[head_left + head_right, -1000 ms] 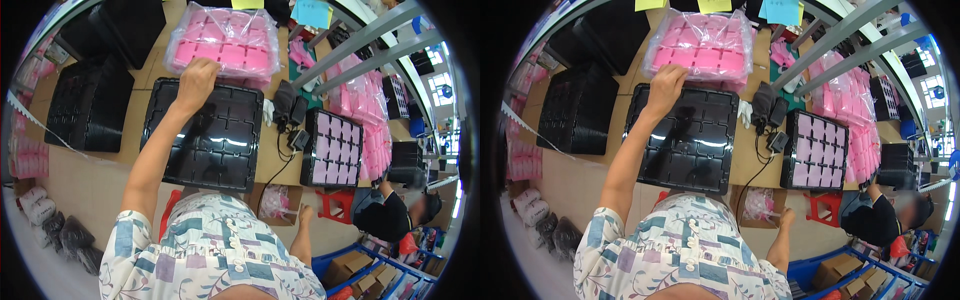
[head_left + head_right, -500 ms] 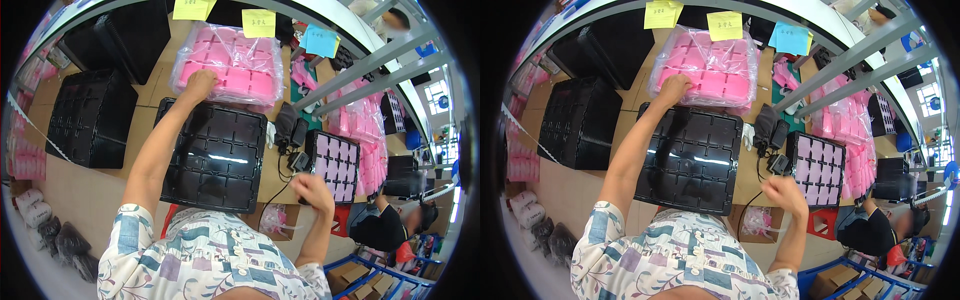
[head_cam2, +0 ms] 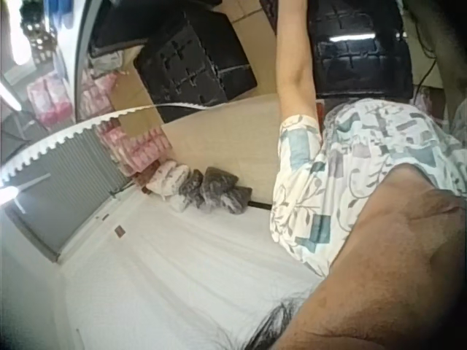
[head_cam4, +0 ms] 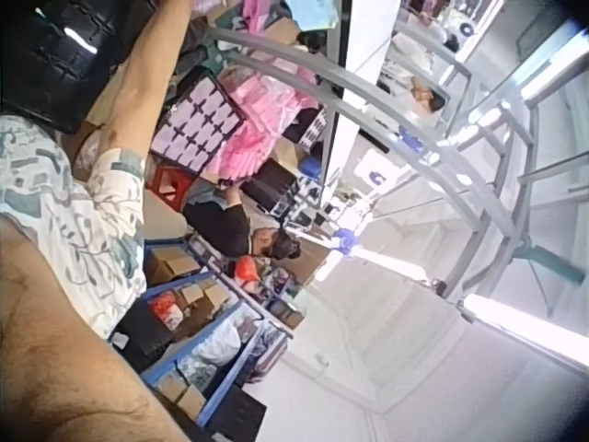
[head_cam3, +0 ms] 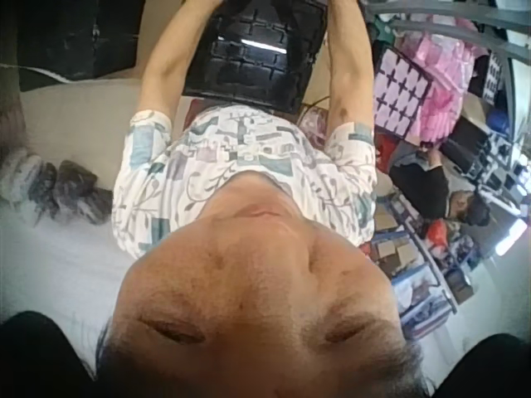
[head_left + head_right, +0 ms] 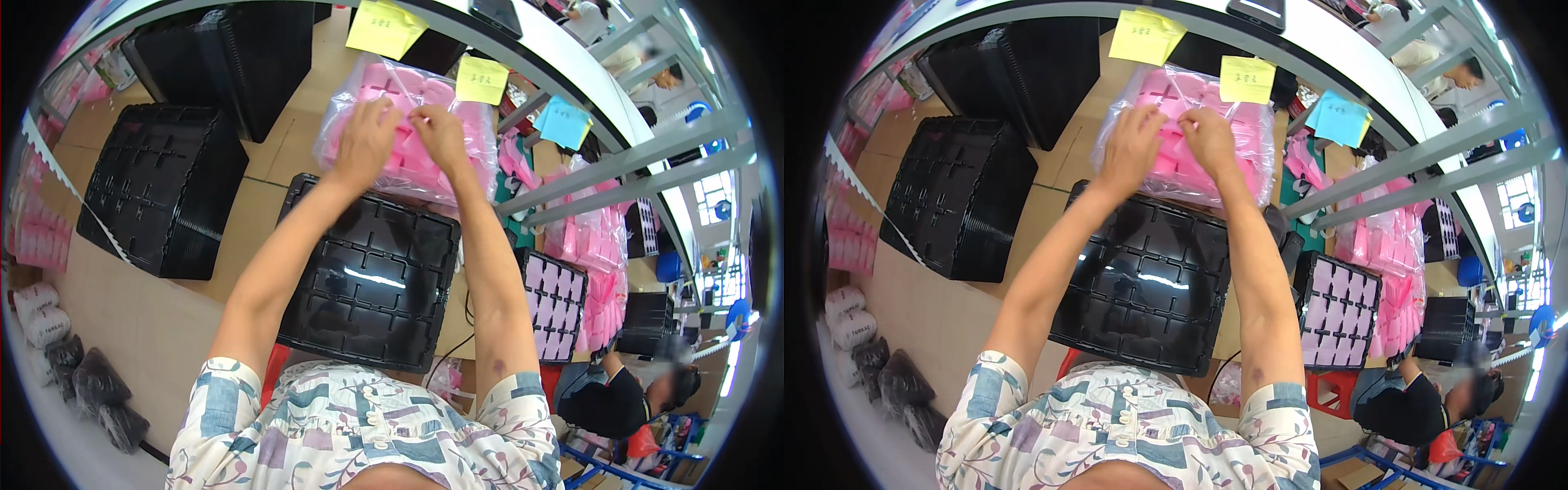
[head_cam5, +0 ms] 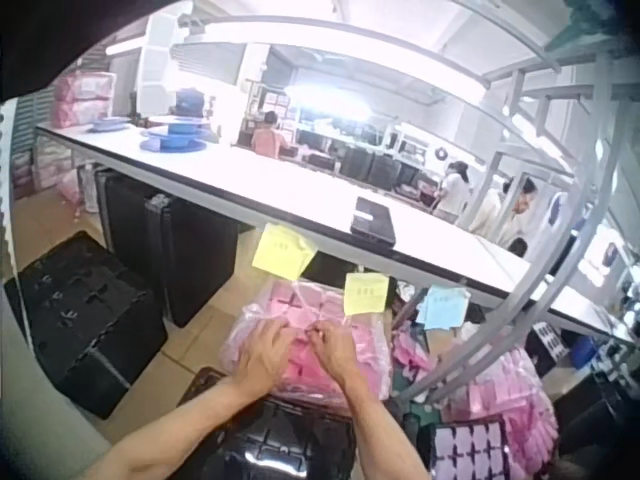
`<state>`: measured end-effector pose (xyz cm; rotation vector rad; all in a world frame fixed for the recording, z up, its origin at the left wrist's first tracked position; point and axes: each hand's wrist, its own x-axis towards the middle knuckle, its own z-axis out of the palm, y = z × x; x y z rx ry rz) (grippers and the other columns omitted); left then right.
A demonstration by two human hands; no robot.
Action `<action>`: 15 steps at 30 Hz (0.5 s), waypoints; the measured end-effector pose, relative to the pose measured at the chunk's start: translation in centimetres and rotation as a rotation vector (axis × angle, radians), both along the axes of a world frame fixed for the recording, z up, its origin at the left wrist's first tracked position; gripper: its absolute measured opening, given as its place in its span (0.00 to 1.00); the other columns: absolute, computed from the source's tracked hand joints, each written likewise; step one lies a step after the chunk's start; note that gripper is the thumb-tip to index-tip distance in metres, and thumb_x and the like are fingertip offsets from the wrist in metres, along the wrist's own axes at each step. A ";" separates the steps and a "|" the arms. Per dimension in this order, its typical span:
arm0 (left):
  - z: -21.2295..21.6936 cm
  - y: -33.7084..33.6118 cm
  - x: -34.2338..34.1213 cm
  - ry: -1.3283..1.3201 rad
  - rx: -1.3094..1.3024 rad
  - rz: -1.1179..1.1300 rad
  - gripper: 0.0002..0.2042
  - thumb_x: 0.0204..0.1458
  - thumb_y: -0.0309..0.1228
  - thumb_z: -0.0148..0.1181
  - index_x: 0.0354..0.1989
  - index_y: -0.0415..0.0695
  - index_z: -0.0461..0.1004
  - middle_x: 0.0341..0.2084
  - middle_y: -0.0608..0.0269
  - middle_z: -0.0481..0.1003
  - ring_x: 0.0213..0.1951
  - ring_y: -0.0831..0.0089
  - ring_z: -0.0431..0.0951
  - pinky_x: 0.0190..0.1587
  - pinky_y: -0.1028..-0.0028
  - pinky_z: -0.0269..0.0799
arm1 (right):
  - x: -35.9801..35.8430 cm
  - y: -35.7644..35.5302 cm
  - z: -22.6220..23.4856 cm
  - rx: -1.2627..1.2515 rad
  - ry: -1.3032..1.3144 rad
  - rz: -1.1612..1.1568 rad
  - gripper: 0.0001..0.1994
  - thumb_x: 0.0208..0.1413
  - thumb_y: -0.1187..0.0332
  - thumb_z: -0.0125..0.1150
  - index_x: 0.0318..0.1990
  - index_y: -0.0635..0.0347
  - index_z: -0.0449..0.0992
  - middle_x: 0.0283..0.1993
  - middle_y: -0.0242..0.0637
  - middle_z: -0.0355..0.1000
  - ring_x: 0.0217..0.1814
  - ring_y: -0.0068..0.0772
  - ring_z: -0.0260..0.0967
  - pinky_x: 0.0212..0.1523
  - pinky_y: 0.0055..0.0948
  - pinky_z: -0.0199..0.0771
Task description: The person places pink plastic inserts into black plastic trays and secures them by applying adhesive labels. The person repeatedly picks up a pink insert, fits it into a black tray, and then applies a label from a strip to the tray's surface.
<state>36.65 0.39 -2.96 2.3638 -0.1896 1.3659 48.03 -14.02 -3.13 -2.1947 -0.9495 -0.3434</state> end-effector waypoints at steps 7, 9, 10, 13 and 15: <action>-2.1 -1.3 -3.3 0.681 -2.067 -0.906 0.25 0.56 0.46 0.61 0.50 0.35 0.70 0.44 0.51 0.75 0.42 0.62 0.78 0.41 0.66 0.76 | -1.9 -1.6 2.6 0.183 0.196 0.011 0.07 0.54 0.69 0.63 0.35 0.63 0.80 0.25 0.39 0.75 0.24 0.27 0.70 0.29 0.28 0.69; -2.9 1.1 -0.8 0.600 -2.273 -0.824 0.30 0.55 0.52 0.59 0.50 0.33 0.68 0.42 0.49 0.74 0.39 0.62 0.78 0.39 0.67 0.76 | -2.4 -2.4 1.9 0.116 0.212 -0.002 0.07 0.55 0.69 0.63 0.37 0.63 0.80 0.27 0.34 0.75 0.27 0.22 0.68 0.30 0.25 0.68; -4.7 2.0 0.7 0.572 -2.249 -0.727 0.32 0.55 0.54 0.58 0.49 0.32 0.68 0.41 0.49 0.74 0.38 0.62 0.78 0.38 0.67 0.76 | -2.8 -2.3 1.7 0.086 0.222 0.001 0.07 0.55 0.70 0.63 0.38 0.63 0.80 0.28 0.31 0.75 0.28 0.20 0.67 0.31 0.24 0.68; -4.0 2.5 1.7 0.533 -2.292 -0.649 0.31 0.55 0.56 0.57 0.45 0.32 0.68 0.37 0.49 0.73 0.35 0.64 0.77 0.36 0.67 0.75 | -4.3 -2.7 0.9 0.125 0.181 -0.062 0.06 0.54 0.71 0.64 0.37 0.63 0.80 0.28 0.34 0.75 0.27 0.23 0.68 0.31 0.25 0.69; -2.1 2.9 1.6 0.563 -2.342 -0.627 0.27 0.55 0.52 0.58 0.43 0.33 0.68 0.35 0.51 0.73 0.34 0.65 0.77 0.34 0.68 0.75 | -5.0 -2.6 0.5 0.120 0.063 -0.045 0.06 0.54 0.71 0.65 0.36 0.64 0.80 0.29 0.36 0.75 0.27 0.26 0.69 0.31 0.27 0.69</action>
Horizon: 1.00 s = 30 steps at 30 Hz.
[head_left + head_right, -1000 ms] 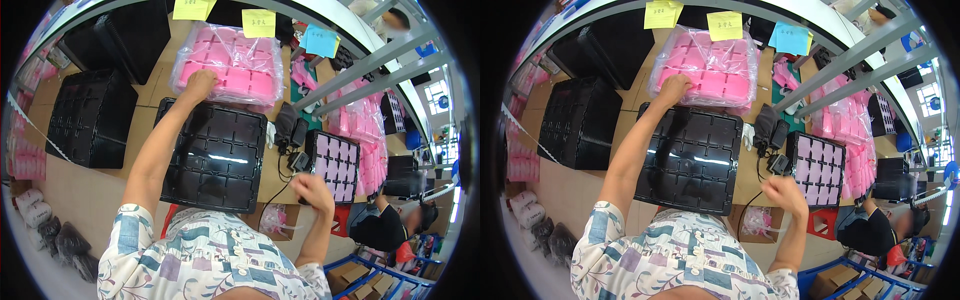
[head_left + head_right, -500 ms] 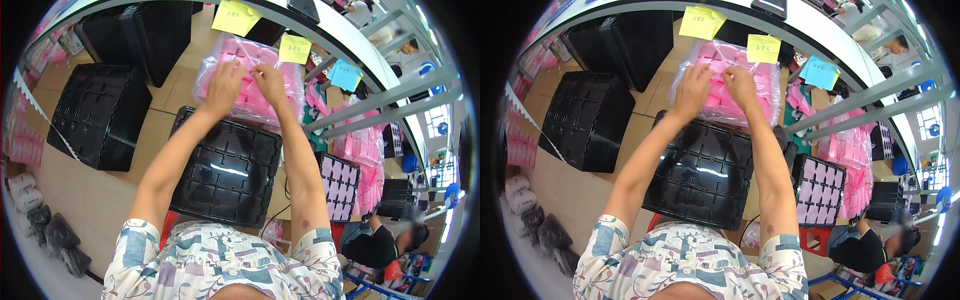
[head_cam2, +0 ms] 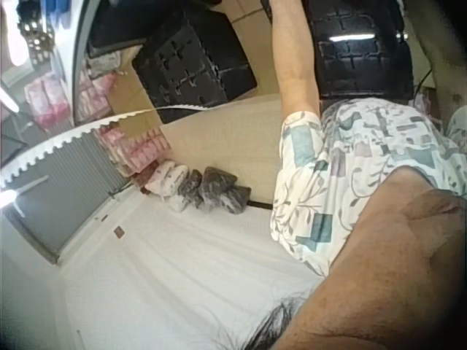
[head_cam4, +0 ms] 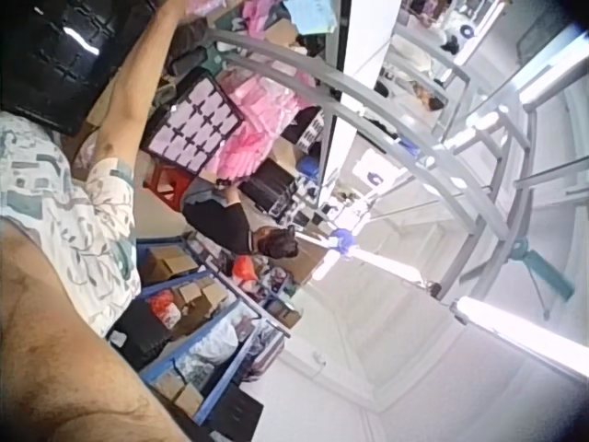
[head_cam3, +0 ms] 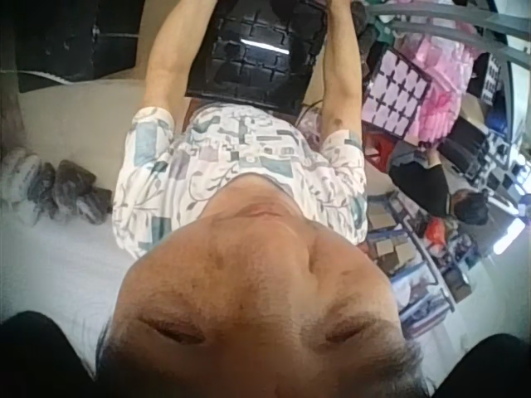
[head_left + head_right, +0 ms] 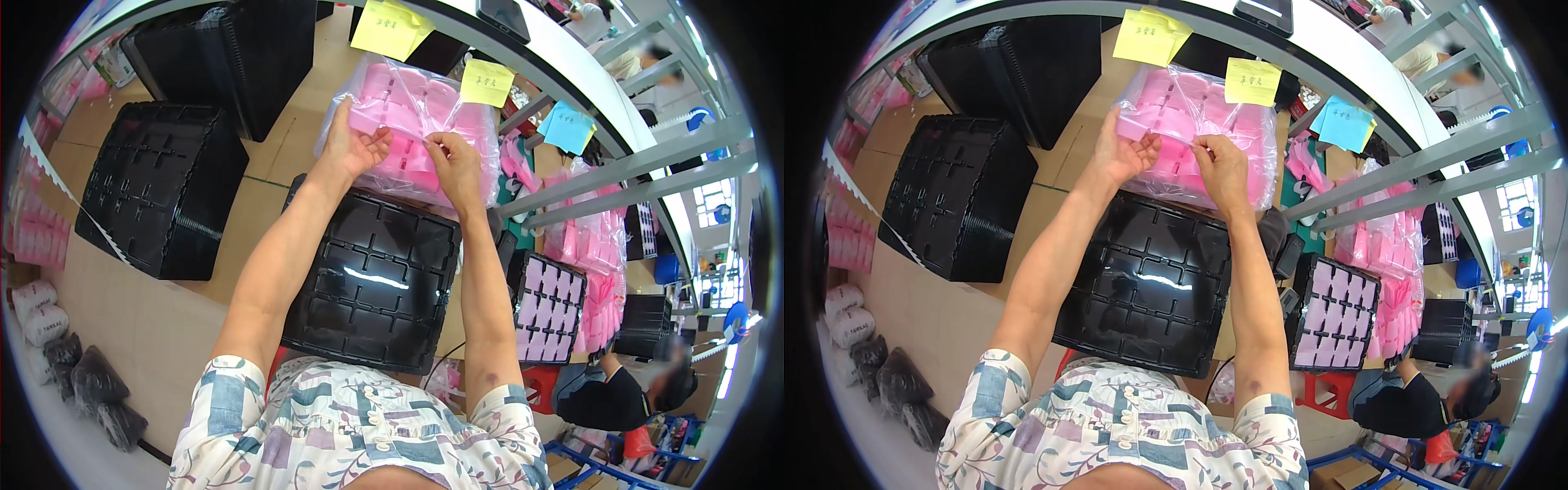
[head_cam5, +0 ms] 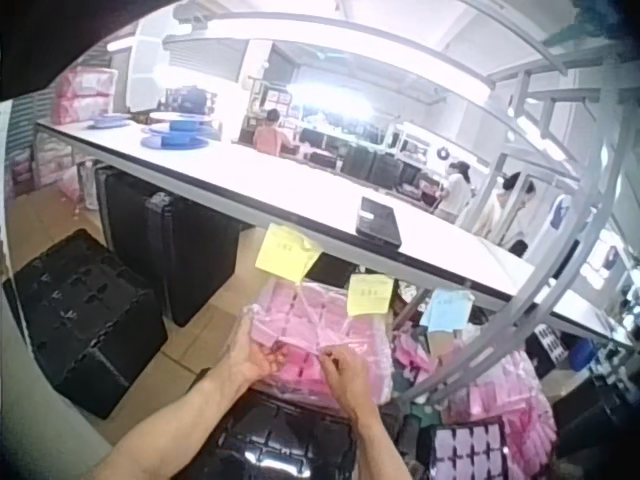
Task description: The person places pink plastic inserts into black plastic trays and secures them by applying adhesive labels. The person repeatedly picks up a pink insert, fits it into a black tray, and then applies a label from a strip to the tray's surface.
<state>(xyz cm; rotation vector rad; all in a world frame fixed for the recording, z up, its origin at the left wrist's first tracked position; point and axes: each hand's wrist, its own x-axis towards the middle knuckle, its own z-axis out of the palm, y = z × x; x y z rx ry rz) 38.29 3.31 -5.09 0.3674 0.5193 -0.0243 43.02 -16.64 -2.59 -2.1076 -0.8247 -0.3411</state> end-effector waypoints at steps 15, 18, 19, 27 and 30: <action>5.3 -1.5 -9.3 -0.343 -0.065 0.102 0.05 0.62 0.26 0.53 0.39 0.37 0.70 0.30 0.63 0.73 0.31 0.77 0.74 0.29 0.77 0.72 | -9.3 5.8 -4.4 0.454 0.988 0.276 0.09 0.64 0.69 0.51 0.44 0.65 0.73 0.27 0.32 0.70 0.29 0.22 0.72 0.25 0.26 0.67; 1.4 -0.4 -14.9 -0.410 -0.299 0.039 0.04 0.63 0.26 0.51 0.40 0.39 0.70 0.30 0.65 0.72 0.29 0.79 0.72 0.27 0.74 0.71 | -9.7 4.3 -6.9 1.018 1.023 0.284 0.10 0.63 0.68 0.54 0.48 0.61 0.72 0.30 0.30 0.70 0.28 0.20 0.69 0.24 0.21 0.65; 0.1 -0.5 -16.2 -0.326 -0.176 0.065 0.04 0.62 0.27 0.53 0.38 0.40 0.70 0.29 0.65 0.73 0.30 0.78 0.72 0.28 0.75 0.71 | -9.9 3.3 -8.1 1.166 0.985 0.298 0.12 0.62 0.67 0.56 0.50 0.60 0.71 0.31 0.30 0.71 0.27 0.19 0.68 0.23 0.19 0.64; -4.6 -0.9 -24.9 0.092 0.523 0.130 0.06 0.59 0.30 0.59 0.35 0.41 0.73 0.23 0.62 0.75 0.23 0.77 0.74 0.25 0.77 0.69 | -19.4 -10.6 -9.9 1.332 1.339 0.175 0.35 0.63 0.38 0.43 0.62 0.63 0.65 0.57 0.46 0.71 0.55 0.39 0.69 0.44 0.37 0.72; -5.8 -1.0 -26.4 0.137 0.700 0.136 0.06 0.59 0.30 0.59 0.33 0.41 0.76 0.23 0.65 0.75 0.22 0.81 0.71 0.23 0.79 0.66 | -22.8 -11.1 -6.5 1.227 1.276 -0.116 0.30 0.65 0.45 0.47 0.57 0.66 0.69 0.52 0.43 0.74 0.50 0.35 0.73 0.48 0.34 0.74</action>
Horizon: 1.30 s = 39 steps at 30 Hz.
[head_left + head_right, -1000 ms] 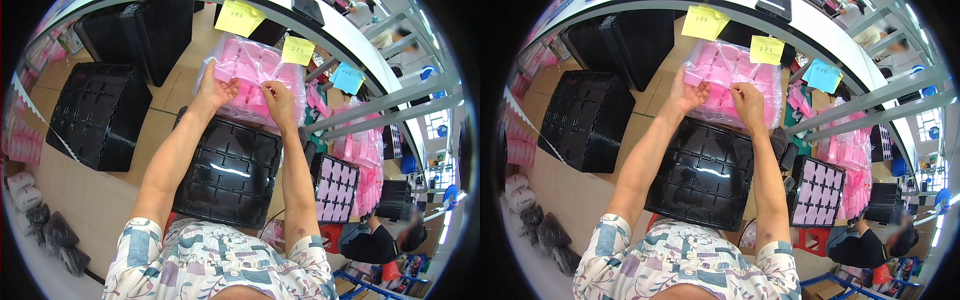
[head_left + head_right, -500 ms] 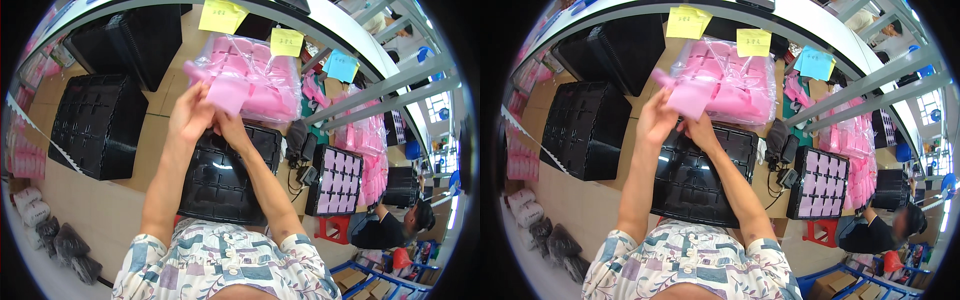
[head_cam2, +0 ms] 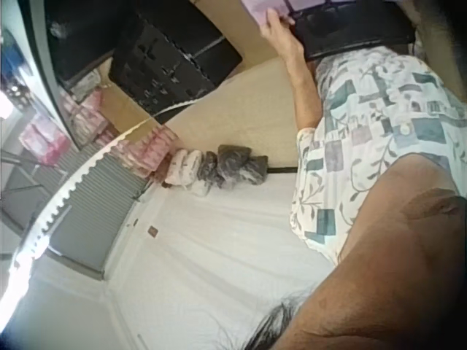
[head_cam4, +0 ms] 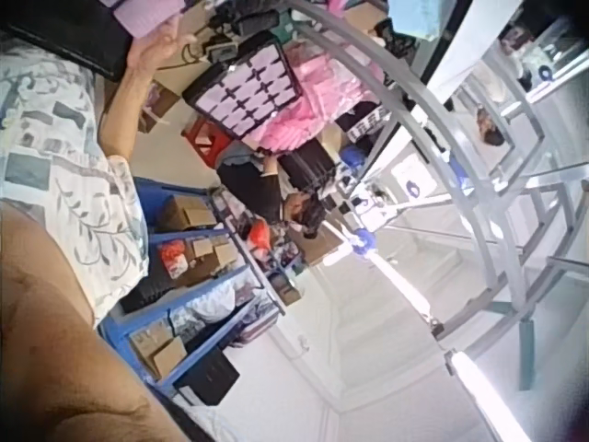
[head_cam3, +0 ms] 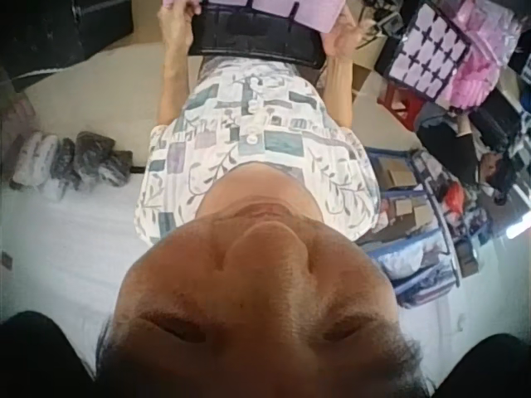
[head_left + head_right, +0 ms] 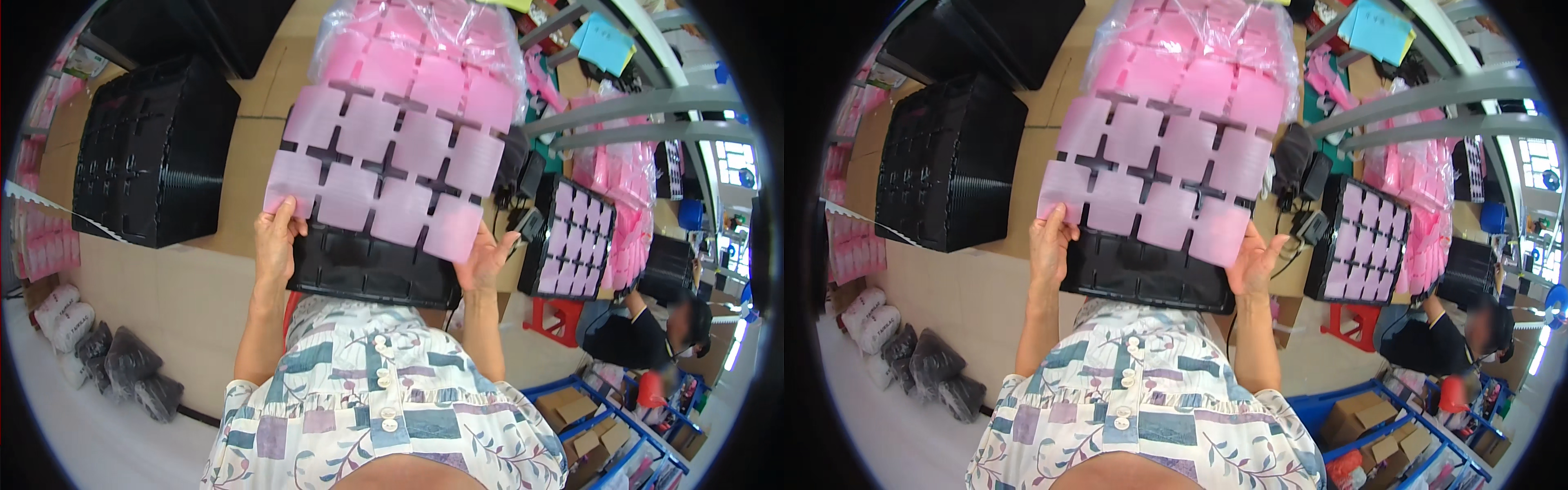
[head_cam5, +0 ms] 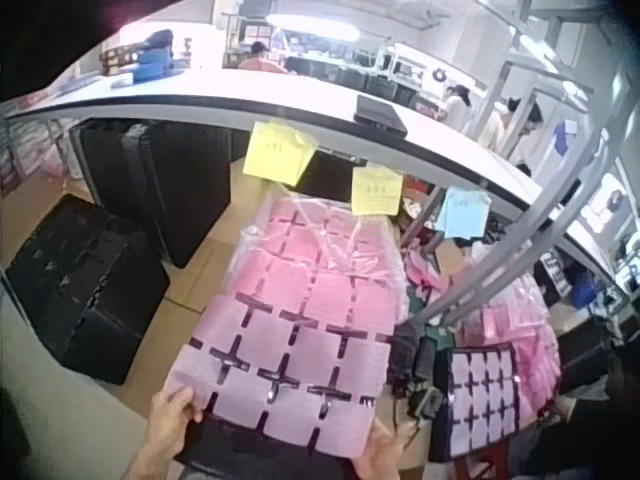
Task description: The person places pink plastic inserts into black plastic trays and secures them by applying adhesive labels. The person repeatedly picks up a pink insert, fits it into a black tray, and then applies a label from a strip to the tray's surface.
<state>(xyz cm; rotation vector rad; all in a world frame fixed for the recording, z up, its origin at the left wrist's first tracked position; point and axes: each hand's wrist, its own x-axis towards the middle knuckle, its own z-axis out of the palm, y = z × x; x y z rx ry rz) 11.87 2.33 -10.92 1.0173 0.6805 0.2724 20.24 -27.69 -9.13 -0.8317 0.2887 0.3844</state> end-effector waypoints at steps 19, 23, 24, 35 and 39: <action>1.1 -0.7 -7.7 0.556 0.997 -0.328 0.09 0.56 0.31 0.59 0.32 0.37 0.76 0.17 0.59 0.73 0.20 0.71 0.71 0.27 0.69 0.67 | -6.3 -2.5 -0.4 -1.626 -0.339 0.349 0.19 0.52 0.66 0.67 0.50 0.63 0.71 0.24 0.39 0.75 0.25 0.41 0.75 0.30 0.40 0.73; 1.4 -0.5 -7.4 0.653 1.043 -0.355 0.11 0.55 0.34 0.60 0.29 0.36 0.76 0.16 0.54 0.74 0.19 0.62 0.74 0.28 0.65 0.69 | -7.0 -2.0 -0.6 -1.786 -0.405 0.398 0.18 0.52 0.63 0.67 0.48 0.57 0.70 0.24 0.35 0.75 0.26 0.46 0.75 0.30 0.44 0.72; 1.3 -0.4 -7.5 0.657 1.085 -0.369 0.11 0.55 0.34 0.60 0.29 0.37 0.76 0.16 0.53 0.74 0.20 0.59 0.75 0.28 0.64 0.69 | -7.1 -2.0 -0.7 -1.806 -0.415 0.405 0.17 0.52 0.62 0.67 0.47 0.56 0.70 0.24 0.34 0.75 0.26 0.46 0.76 0.30 0.44 0.72; 0.5 -0.4 -7.5 0.617 1.286 -0.349 0.12 0.55 0.36 0.59 0.27 0.40 0.76 0.17 0.51 0.75 0.22 0.51 0.77 0.26 0.59 0.68 | -7.5 -1.4 -1.2 -1.771 -0.546 0.253 0.06 0.51 0.70 0.62 0.35 0.58 0.73 0.19 0.38 0.73 0.21 0.43 0.73 0.25 0.40 0.71; 0.1 -0.4 -7.7 0.649 1.302 -0.346 0.12 0.55 0.36 0.59 0.26 0.40 0.76 0.16 0.52 0.74 0.21 0.51 0.76 0.26 0.59 0.68 | -7.3 -1.7 -1.4 -1.770 -0.559 0.289 0.05 0.50 0.70 0.62 0.34 0.57 0.73 0.19 0.38 0.73 0.21 0.43 0.73 0.25 0.40 0.70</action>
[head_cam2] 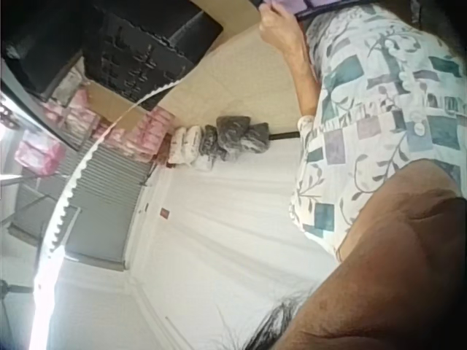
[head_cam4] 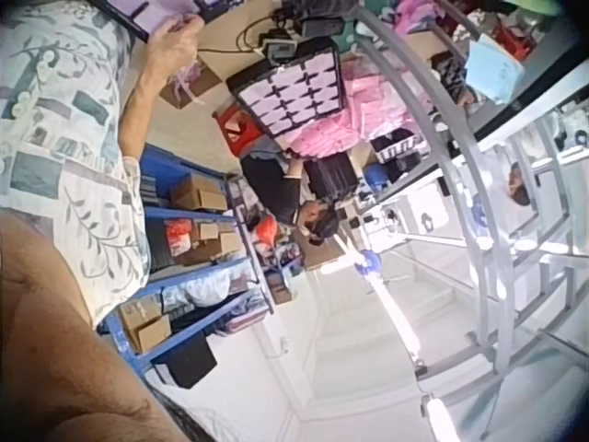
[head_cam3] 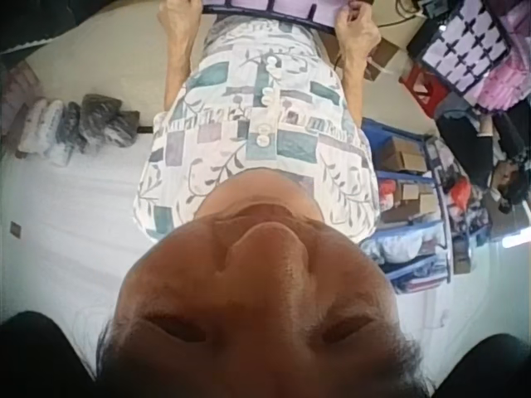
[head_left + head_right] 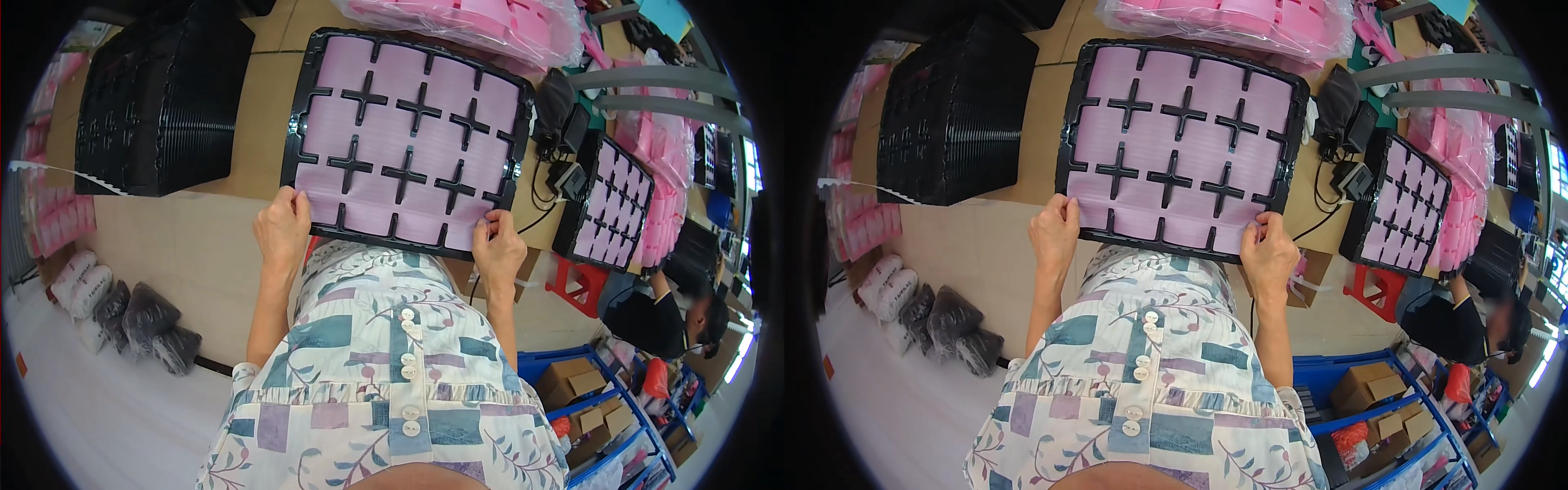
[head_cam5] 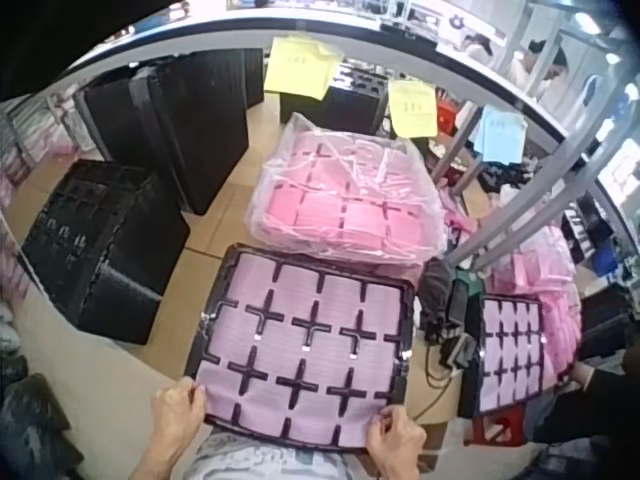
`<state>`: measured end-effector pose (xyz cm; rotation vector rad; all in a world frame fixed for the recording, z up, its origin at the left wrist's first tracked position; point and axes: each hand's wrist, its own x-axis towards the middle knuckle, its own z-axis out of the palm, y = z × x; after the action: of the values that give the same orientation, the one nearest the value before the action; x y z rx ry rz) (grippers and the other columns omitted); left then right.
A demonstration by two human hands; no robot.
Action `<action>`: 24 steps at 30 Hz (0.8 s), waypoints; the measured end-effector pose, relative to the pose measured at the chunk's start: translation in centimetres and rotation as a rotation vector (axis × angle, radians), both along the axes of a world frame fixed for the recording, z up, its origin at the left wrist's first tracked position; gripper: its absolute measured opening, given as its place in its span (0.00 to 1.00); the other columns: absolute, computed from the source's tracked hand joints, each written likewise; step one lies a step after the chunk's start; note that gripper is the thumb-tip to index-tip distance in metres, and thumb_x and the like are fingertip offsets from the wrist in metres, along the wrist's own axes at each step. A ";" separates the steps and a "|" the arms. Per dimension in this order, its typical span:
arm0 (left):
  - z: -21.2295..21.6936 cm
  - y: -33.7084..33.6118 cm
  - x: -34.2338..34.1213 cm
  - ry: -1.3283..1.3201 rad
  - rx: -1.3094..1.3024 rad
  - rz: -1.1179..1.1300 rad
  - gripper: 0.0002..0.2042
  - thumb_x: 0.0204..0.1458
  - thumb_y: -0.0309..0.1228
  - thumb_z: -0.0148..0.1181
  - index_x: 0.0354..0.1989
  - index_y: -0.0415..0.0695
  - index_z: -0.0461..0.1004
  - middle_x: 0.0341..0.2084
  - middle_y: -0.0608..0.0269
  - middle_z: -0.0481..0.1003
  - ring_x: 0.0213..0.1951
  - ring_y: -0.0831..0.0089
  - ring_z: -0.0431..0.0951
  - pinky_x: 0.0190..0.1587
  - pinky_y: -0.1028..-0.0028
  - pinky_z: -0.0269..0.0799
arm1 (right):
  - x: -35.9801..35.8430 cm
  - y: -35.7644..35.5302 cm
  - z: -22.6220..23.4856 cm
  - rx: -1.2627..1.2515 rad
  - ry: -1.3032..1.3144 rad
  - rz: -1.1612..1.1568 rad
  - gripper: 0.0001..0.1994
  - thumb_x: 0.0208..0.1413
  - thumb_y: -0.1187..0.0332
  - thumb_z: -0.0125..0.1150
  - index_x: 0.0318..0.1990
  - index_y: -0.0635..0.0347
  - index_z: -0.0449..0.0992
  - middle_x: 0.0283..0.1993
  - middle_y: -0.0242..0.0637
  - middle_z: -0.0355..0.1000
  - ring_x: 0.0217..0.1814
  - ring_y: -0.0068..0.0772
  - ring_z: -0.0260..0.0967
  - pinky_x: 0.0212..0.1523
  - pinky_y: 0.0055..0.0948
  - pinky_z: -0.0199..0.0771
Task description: The person places pink plastic inserts into black plastic trays and secures them by applying adhesive labels. The person repeatedly picks up a pink insert, fits it into a black tray, and then applies a label from a strip to the tray's surface.
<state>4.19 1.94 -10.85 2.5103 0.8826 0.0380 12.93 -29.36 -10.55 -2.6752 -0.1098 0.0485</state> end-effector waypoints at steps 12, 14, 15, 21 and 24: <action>0.2 -0.2 0.0 -0.004 0.015 -0.035 0.11 0.54 0.35 0.62 0.25 0.40 0.75 0.15 0.54 0.73 0.20 0.54 0.75 0.25 0.60 0.68 | -0.1 -0.8 -0.7 0.047 0.003 -0.003 0.05 0.48 0.71 0.62 0.33 0.56 0.73 0.20 0.38 0.73 0.23 0.43 0.74 0.25 0.41 0.72; 0.3 -0.3 0.2 0.007 0.013 -0.039 0.11 0.55 0.35 0.62 0.25 0.40 0.74 0.15 0.54 0.74 0.20 0.53 0.75 0.26 0.59 0.68 | -0.1 -0.8 -0.5 0.039 -0.005 0.000 0.05 0.48 0.72 0.62 0.32 0.56 0.73 0.20 0.38 0.73 0.23 0.43 0.74 0.25 0.41 0.72; 0.5 -0.3 0.2 0.015 0.010 -0.040 0.11 0.55 0.34 0.61 0.25 0.40 0.74 0.15 0.53 0.74 0.20 0.52 0.76 0.26 0.58 0.68 | -0.2 -0.7 -0.5 0.038 -0.006 0.003 0.05 0.48 0.72 0.62 0.32 0.56 0.73 0.20 0.38 0.73 0.23 0.43 0.74 0.25 0.41 0.72; 0.8 -0.4 0.2 0.021 0.001 -0.052 0.11 0.55 0.33 0.61 0.25 0.40 0.74 0.16 0.53 0.74 0.21 0.51 0.76 0.26 0.58 0.69 | -0.1 -0.8 -0.7 0.060 -0.032 0.013 0.04 0.49 0.73 0.62 0.32 0.56 0.73 0.20 0.37 0.72 0.22 0.43 0.73 0.24 0.40 0.71; 0.2 -0.3 0.0 0.003 0.010 -0.047 0.12 0.55 0.35 0.61 0.25 0.40 0.74 0.15 0.54 0.73 0.19 0.55 0.75 0.25 0.60 0.67 | -0.2 -0.9 -0.8 0.060 -0.046 0.027 0.04 0.49 0.73 0.62 0.32 0.57 0.73 0.20 0.37 0.72 0.21 0.43 0.72 0.24 0.40 0.70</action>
<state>4.18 1.68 -10.62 2.5397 0.8261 0.0239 12.75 -30.22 -11.39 -2.6161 -0.1594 -0.0080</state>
